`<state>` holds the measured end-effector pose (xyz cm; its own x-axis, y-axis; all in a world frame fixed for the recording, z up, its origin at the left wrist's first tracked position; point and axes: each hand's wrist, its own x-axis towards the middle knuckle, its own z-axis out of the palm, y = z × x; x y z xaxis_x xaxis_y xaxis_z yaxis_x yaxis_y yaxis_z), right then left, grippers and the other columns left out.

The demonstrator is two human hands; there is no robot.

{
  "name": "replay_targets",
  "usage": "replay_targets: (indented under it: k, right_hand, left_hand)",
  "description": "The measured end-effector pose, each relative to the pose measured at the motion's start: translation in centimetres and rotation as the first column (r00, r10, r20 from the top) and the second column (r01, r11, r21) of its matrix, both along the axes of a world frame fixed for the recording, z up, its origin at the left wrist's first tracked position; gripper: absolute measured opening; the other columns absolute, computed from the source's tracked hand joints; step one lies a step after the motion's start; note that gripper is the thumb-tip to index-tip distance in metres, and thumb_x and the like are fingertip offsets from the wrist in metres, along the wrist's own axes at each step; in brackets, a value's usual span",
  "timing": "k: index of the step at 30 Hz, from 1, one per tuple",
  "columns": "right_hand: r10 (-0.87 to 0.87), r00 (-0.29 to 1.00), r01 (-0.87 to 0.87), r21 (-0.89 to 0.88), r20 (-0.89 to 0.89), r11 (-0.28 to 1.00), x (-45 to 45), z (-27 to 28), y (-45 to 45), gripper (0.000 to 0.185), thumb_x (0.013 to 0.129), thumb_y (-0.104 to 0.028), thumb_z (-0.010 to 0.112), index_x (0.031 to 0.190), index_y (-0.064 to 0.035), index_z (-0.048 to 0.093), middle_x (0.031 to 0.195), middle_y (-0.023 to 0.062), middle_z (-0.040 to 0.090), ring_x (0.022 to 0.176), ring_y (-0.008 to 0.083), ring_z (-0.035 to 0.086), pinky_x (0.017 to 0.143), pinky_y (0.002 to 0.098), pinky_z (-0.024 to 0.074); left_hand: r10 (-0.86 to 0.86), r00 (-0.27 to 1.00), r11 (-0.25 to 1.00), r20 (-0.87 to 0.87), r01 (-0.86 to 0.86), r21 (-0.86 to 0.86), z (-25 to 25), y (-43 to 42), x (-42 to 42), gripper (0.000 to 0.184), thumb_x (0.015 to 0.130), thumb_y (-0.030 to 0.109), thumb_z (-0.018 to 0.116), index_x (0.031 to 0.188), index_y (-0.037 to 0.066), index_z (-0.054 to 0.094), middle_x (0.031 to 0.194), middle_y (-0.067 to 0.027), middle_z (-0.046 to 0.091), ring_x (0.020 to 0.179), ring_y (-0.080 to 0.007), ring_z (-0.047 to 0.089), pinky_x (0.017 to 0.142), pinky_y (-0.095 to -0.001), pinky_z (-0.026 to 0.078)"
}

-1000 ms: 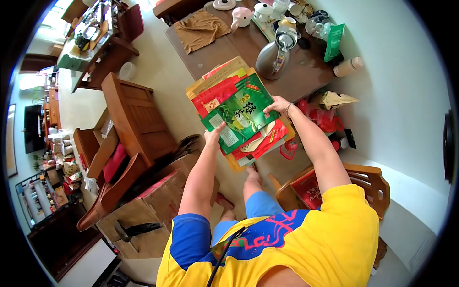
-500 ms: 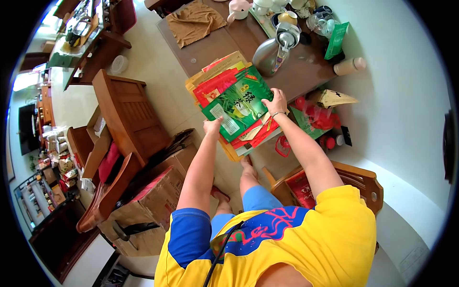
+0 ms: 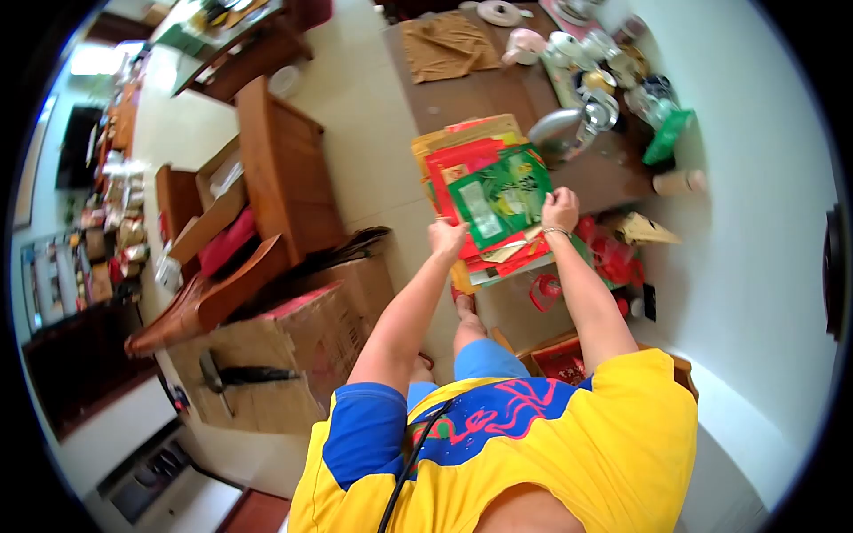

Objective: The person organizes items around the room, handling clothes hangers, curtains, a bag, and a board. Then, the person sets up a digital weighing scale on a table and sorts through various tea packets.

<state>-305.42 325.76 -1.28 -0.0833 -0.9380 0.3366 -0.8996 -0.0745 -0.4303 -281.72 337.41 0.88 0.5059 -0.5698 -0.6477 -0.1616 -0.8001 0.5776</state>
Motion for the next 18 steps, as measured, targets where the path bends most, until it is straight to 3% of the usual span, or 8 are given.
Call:
replay_targets:
  k: [1, 2, 3, 5, 7, 9, 13, 18]
  right_hand:
    - [-0.002, 0.994, -0.008, 0.081, 0.114, 0.997, 0.6, 0.2, 0.2, 0.015, 0.074, -0.013, 0.069, 0.078, -0.0093, 0.055, 0.079, 0.0096, 0.058, 0.078, 0.0306, 0.058, 0.068, 0.0433, 0.0452]
    - [-0.021, 0.982, -0.008, 0.156, 0.188, 0.988, 1.9, 2.4, 0.9, 0.015, 0.074, -0.012, 0.069, 0.077, -0.0083, 0.055, 0.074, 0.0094, 0.060, 0.071, 0.0307, 0.059, 0.064, 0.0424, 0.0463]
    - [0.034, 0.971, -0.061, 0.108, 0.237, 0.992, 3.1, 4.1, 1.8, 0.015, 0.075, -0.014, 0.070, 0.076, -0.0078, 0.057, 0.070, 0.0088, 0.060, 0.064, 0.0286, 0.061, 0.060, 0.0398, 0.0475]
    - [0.123, 0.919, -0.190, 0.150, 0.374, 0.970, 6.2, 8.0, 4.4, 0.015, 0.076, -0.015, 0.072, 0.079, -0.0062, 0.060, 0.067, 0.0067, 0.062, 0.061, 0.0198, 0.062, 0.058, 0.0346, 0.0488]
    - [0.254, 0.857, -0.333, 0.106, 0.448, 0.937, 9.9, 12.0, 8.5, 0.016, 0.077, -0.014, 0.072, 0.079, -0.0042, 0.060, 0.066, 0.0055, 0.063, 0.059, 0.0172, 0.061, 0.058, 0.0319, 0.0492]
    - [0.266, 0.747, -0.463, 0.190, 0.610, 0.866, 13.4, 15.7, 12.3, 0.014, 0.079, -0.012, 0.071, 0.080, -0.0036, 0.060, 0.067, 0.0054, 0.063, 0.061, 0.0154, 0.060, 0.056, 0.0291, 0.0486]
    - [0.585, 0.557, -0.690, -0.064, 0.590, 0.721, 19.7, 21.0, 19.8, 0.011, 0.080, -0.009, 0.068, 0.082, -0.0023, 0.060, 0.071, 0.0053, 0.057, 0.061, 0.0141, 0.057, 0.054, 0.0272, 0.0465]
    - [0.757, 0.312, -0.891, -0.101, 0.574, 0.443, 25.8, 27.8, 30.1, 0.017, 0.071, 0.000, 0.071, 0.084, -0.0006, 0.059, 0.081, 0.0077, 0.057, 0.064, 0.0154, 0.060, 0.058, 0.0266, 0.0497]
  left_hand:
    - [0.001, 0.987, 0.998, -0.162, -0.012, -0.065, 1.8, 0.3, -0.1, 0.039, 0.075, 0.028, 0.074, 0.102, 0.000, 0.067, 0.094, -0.0161, 0.068, 0.088, -0.0247, 0.066, 0.081, -0.0351, 0.052]
    - [-0.056, 0.980, 0.994, -0.191, 0.036, -0.106, 3.1, 0.2, -0.2, 0.039, 0.078, 0.025, 0.071, 0.106, -0.001, 0.066, 0.098, -0.0148, 0.068, 0.090, -0.0224, 0.065, 0.081, -0.0340, 0.051]
    - [-0.110, 0.970, 0.986, -0.217, 0.079, -0.143, 4.1, 0.5, -0.6, 0.038, 0.081, 0.022, 0.069, 0.111, -0.002, 0.064, 0.102, -0.0136, 0.069, 0.092, -0.0201, 0.065, 0.081, -0.0329, 0.051]
    - [-0.071, 0.973, 0.962, -0.220, 0.009, -0.272, 5.4, 1.2, -1.3, 0.035, 0.084, 0.024, 0.067, 0.108, -0.002, 0.066, 0.100, -0.0129, 0.069, 0.090, -0.0187, 0.065, 0.080, -0.0322, 0.051]
    - [-0.014, 0.960, 0.895, -0.280, -0.113, -0.432, 9.0, 2.8, -0.8, 0.037, 0.086, 0.026, 0.066, 0.109, -0.003, 0.064, 0.100, -0.0132, 0.069, 0.090, -0.0176, 0.065, 0.079, -0.0309, 0.051]
    - [0.017, 0.940, 0.807, -0.340, -0.214, -0.551, 12.8, 4.6, 0.3, 0.040, 0.087, 0.029, 0.066, 0.109, -0.005, 0.063, 0.099, -0.0138, 0.069, 0.091, -0.0163, 0.064, 0.079, -0.0299, 0.051]
    - [0.164, 0.936, 0.685, -0.312, -0.335, -0.646, 19.6, 12.4, 5.0, 0.030, 0.087, 0.021, 0.067, 0.100, -0.005, 0.064, 0.089, -0.0107, 0.069, 0.080, -0.0129, 0.063, 0.071, -0.0280, 0.052]
    - [0.312, 0.872, 0.447, -0.377, -0.485, -0.752, 22.6, 24.6, 10.8, 0.016, 0.090, 0.012, 0.060, 0.090, -0.003, 0.066, 0.079, -0.0031, 0.066, 0.069, -0.0075, 0.059, 0.061, -0.0240, 0.051]
